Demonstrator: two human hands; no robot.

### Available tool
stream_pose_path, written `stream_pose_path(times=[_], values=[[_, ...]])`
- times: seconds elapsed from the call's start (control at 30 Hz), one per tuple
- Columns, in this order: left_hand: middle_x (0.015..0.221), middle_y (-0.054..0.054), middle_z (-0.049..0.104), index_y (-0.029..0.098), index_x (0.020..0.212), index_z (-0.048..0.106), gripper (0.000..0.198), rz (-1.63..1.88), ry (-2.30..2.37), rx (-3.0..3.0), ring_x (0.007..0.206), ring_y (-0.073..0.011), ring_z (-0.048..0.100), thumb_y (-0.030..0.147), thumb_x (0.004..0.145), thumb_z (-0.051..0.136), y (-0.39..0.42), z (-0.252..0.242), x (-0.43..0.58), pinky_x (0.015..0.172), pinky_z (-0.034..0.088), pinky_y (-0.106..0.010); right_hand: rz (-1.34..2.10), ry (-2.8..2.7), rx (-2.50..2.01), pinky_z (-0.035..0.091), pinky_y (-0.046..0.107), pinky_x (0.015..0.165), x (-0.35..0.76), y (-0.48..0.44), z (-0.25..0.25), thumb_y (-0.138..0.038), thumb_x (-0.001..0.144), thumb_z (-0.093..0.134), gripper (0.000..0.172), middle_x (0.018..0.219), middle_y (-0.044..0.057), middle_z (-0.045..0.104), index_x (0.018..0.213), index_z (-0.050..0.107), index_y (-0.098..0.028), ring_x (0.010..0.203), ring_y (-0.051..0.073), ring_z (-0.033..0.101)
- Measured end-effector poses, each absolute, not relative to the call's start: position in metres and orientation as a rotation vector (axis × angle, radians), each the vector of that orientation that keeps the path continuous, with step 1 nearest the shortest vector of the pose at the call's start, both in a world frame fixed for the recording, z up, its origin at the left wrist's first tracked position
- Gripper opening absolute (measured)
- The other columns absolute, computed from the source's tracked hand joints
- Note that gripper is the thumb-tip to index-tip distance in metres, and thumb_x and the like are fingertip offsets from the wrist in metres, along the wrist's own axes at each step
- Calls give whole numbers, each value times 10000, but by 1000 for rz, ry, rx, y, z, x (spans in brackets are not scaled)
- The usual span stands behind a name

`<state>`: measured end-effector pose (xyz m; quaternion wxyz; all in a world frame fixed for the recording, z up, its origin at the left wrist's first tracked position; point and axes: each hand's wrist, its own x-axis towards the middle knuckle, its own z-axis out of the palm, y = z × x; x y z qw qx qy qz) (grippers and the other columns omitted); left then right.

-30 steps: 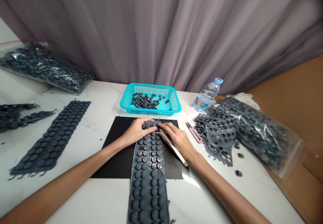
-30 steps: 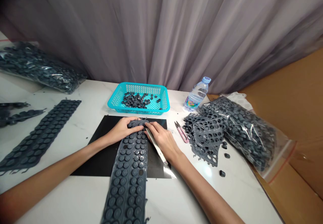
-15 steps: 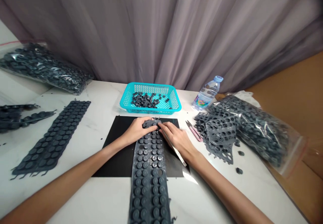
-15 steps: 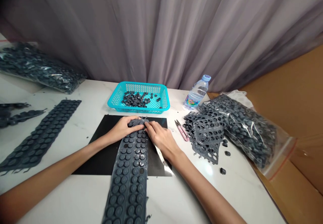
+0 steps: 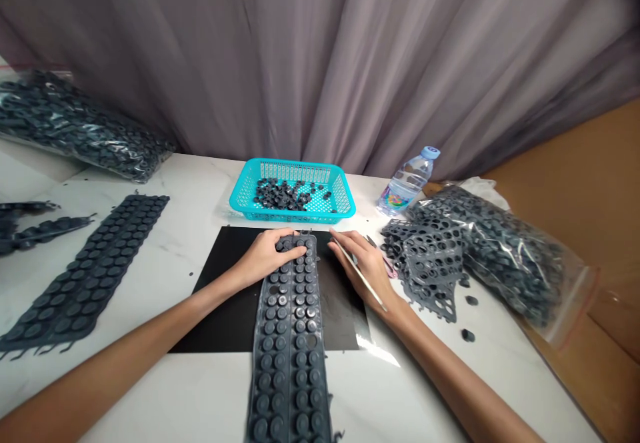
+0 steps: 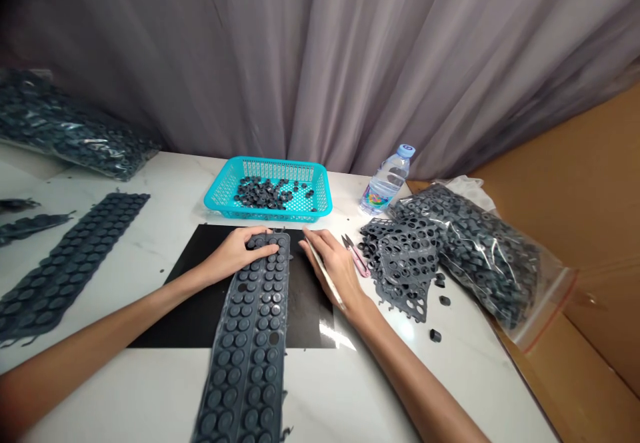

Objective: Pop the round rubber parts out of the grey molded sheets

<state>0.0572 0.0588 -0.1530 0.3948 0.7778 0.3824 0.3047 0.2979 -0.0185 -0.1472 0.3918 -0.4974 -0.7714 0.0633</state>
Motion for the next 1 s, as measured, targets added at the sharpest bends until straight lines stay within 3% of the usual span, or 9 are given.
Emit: stream_pose_path(times=[0.37, 0.87, 1.0], values=[[906, -28, 720, 171, 887, 722, 312, 787, 936, 1906, 879, -202, 634, 468, 923, 635, 58, -149, 59, 813, 451, -306, 201, -2199, -1227, 586, 315, 876, 277, -30, -146, -291, 1068, 489, 195, 1116, 89, 721, 1192, 605, -196, 1012, 210, 720], [818, -22, 686, 155, 832, 715, 334, 771, 951, 1901, 794, -186, 596, 474, 908, 650, 58, -149, 59, 758, 444, -297, 151, -2241, -1274, 584, 319, 841, 275, -27, -145, -291, 1072, 480, 176, 1109, 84, 699, 1178, 583, -196, 1004, 212, 705], [822, -24, 686, 155, 830, 714, 344, 778, 948, 1915, 800, -187, 598, 478, 919, 634, 58, -149, 58, 765, 450, -301, 99, -2223, -1299, 594, 353, 888, 273, -26, -145, -306, 1073, 474, 251, 1186, 99, 685, 1278, 574, -199, 1057, 223, 692]])
